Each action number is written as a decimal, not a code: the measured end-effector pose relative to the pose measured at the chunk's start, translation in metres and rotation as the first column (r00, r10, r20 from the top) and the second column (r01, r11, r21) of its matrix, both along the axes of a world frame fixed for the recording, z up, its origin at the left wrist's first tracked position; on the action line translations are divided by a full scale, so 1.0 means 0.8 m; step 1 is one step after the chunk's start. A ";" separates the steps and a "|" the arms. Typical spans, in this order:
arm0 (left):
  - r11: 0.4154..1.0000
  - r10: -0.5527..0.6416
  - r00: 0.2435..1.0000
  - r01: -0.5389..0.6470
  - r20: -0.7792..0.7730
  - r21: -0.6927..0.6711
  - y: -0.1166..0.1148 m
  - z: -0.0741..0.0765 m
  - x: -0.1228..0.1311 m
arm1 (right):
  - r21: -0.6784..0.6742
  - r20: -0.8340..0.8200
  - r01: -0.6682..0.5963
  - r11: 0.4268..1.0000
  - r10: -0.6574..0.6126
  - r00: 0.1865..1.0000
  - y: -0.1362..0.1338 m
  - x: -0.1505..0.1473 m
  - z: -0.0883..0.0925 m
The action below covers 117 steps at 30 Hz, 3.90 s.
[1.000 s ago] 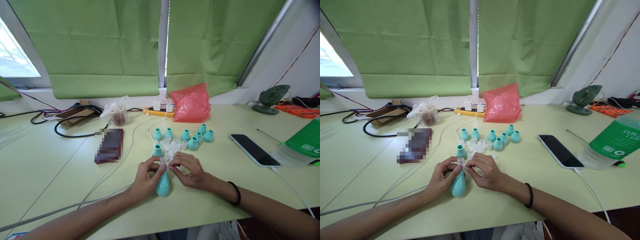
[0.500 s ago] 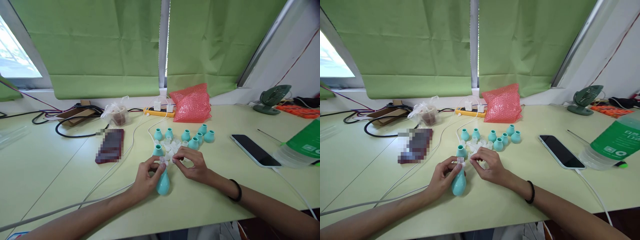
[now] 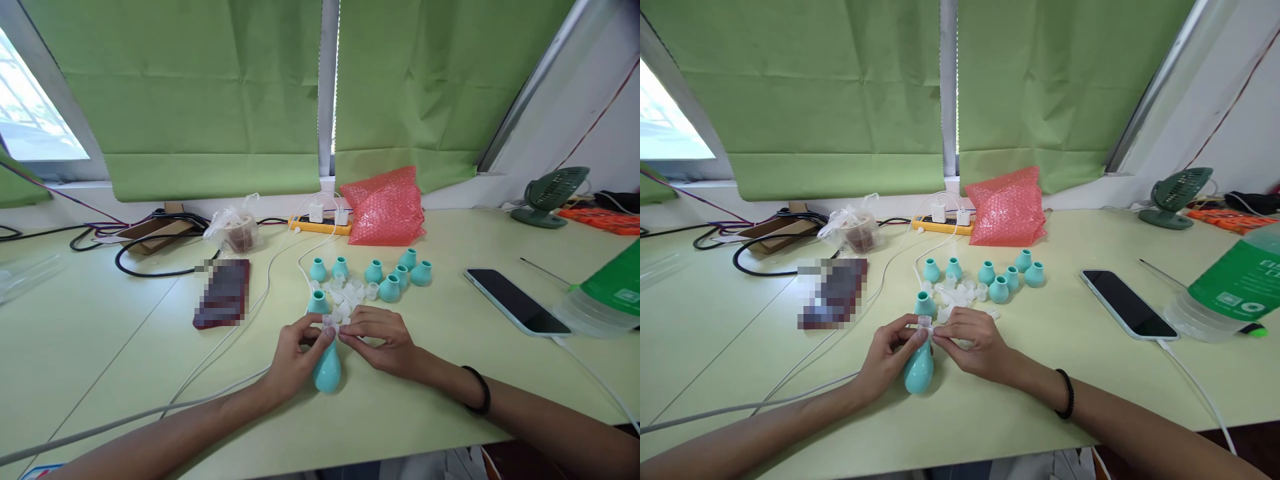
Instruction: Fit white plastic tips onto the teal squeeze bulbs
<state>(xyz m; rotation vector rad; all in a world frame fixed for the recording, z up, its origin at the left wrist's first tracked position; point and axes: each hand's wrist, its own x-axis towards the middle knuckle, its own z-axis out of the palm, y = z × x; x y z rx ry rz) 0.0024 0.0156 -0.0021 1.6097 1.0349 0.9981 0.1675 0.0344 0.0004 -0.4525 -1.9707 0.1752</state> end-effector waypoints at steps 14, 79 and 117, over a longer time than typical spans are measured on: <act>1.000 0.001 1.000 -0.001 0.000 0.026 -0.001 0.002 0.000 | -0.029 0.092 0.073 0.997 -0.070 0.993 -0.002 -0.001 0.004; 0.875 -0.110 0.778 0.371 -0.618 0.311 -0.009 0.005 0.001 | -0.598 0.183 -0.100 0.796 0.257 0.949 0.004 0.004 -0.008; 0.895 -0.002 0.921 0.174 -0.388 0.410 -0.011 0.010 0.003 | -0.330 0.115 0.125 0.936 -0.092 0.989 0.013 0.011 -0.018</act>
